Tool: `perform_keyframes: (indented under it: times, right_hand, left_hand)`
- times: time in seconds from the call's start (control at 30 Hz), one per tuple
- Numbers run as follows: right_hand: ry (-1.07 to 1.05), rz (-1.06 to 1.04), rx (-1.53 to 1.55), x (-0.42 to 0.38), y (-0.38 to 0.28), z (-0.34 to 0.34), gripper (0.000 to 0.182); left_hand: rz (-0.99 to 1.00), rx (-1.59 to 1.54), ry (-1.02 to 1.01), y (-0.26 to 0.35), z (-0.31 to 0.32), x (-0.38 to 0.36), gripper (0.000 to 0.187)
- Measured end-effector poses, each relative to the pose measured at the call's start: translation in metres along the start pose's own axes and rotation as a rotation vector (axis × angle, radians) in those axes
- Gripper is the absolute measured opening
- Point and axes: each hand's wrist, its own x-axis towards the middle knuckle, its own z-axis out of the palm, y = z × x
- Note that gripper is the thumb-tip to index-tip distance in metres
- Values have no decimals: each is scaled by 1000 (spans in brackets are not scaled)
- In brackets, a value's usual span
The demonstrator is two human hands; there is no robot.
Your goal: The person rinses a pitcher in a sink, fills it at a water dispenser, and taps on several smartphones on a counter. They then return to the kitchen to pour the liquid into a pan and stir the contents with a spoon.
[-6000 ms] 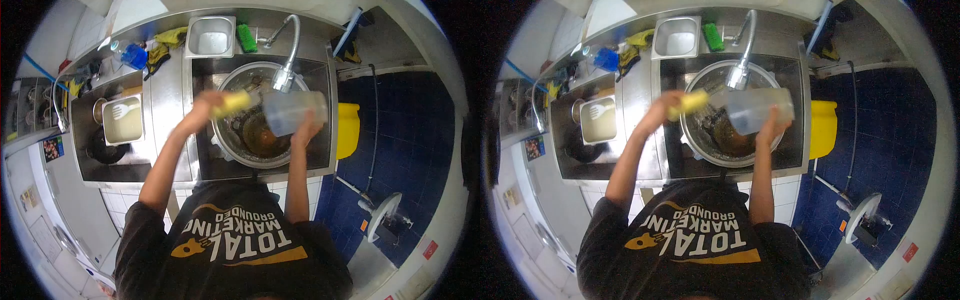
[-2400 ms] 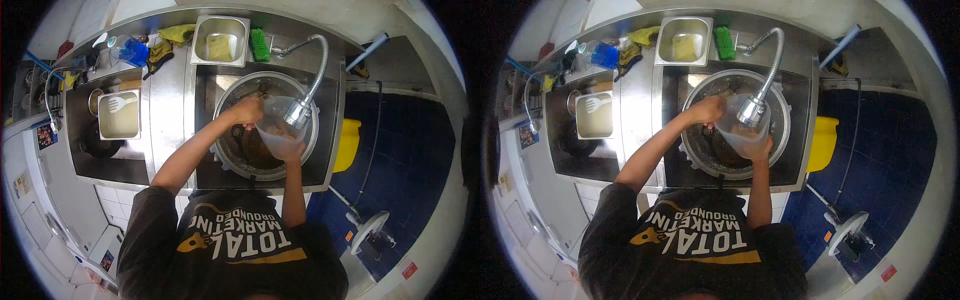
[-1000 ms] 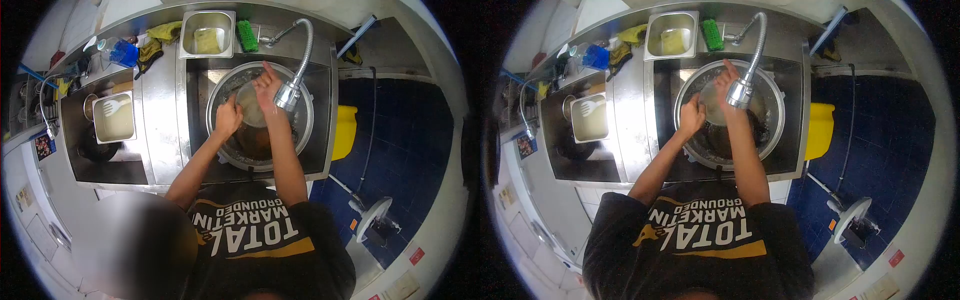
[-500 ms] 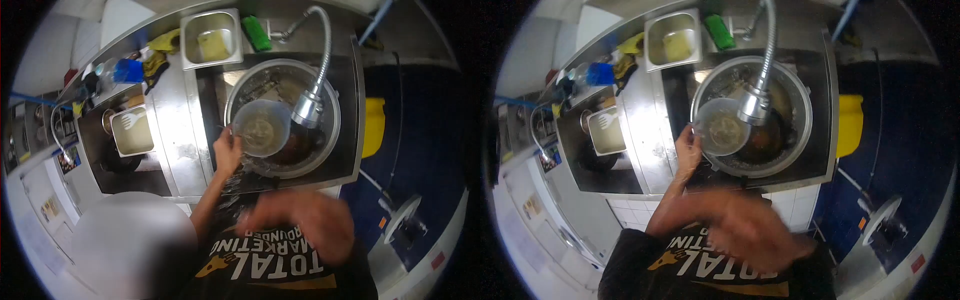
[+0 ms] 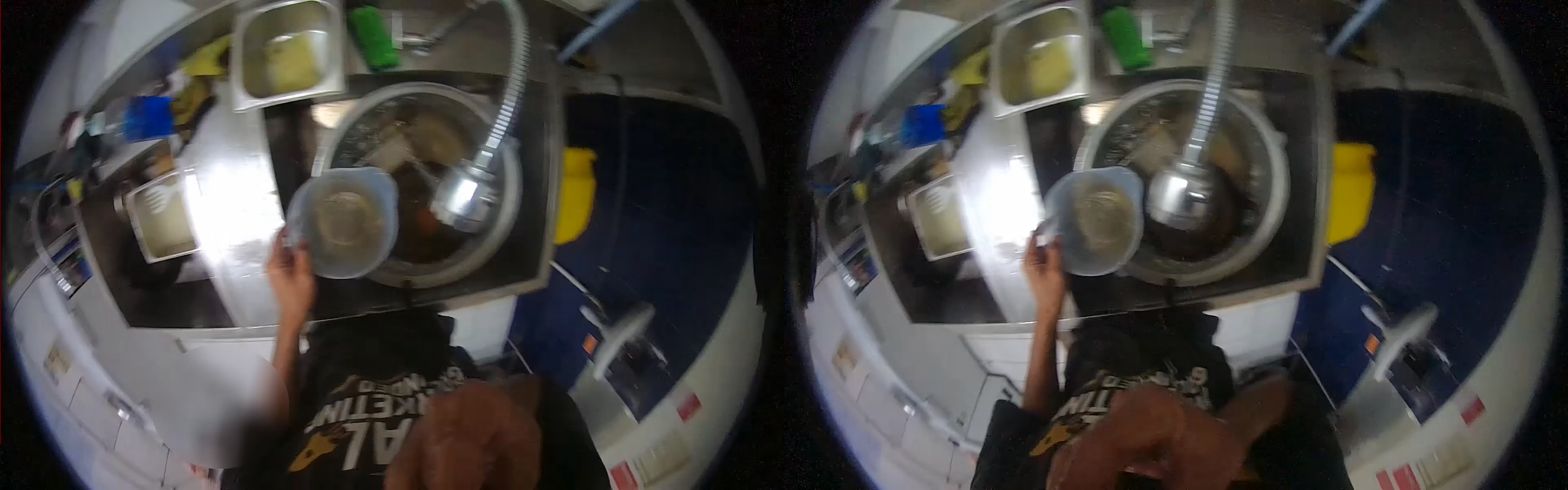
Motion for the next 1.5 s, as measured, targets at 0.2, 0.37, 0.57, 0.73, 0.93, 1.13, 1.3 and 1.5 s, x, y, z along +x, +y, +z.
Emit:
perform_keyframes:
  times: [0.2, 0.37, 0.57, 0.73, 0.93, 1.13, 1.3, 1.5]
  right_hand:
    - [0, -100, 25, -9, -2, -4, 30]
    - [234, 50, -558, -23, -40, -22, 25]
    - [998, -162, -369, 18, -105, -189, 23]
    - [540, -129, -192, 78, -136, -223, 17]
    - [835, -398, -1684, 43, -146, -201, 14]
    - [914, -644, -2163, -52, -208, -224, 14]
    - [951, -560, -2090, -49, -186, -198, 18]
    - [795, -131, -1602, 65, -122, -192, 19]
  left_hand:
    - [-21, -13, -28, 12, 10, -1, 34]
    - [-89, 10, -66, 19, -3, -2, 33]
    - [-103, 146, -53, 24, -8, -8, 32]
    - [-90, 168, -3, 33, -7, -7, 32]
    - [80, 225, -82, 35, 30, 16, 31]
    - [263, 350, -88, 29, 93, 51, 32]
    - [345, 325, -118, 27, 102, 38, 31]
    - [129, 264, -121, -44, 94, 29, 28]
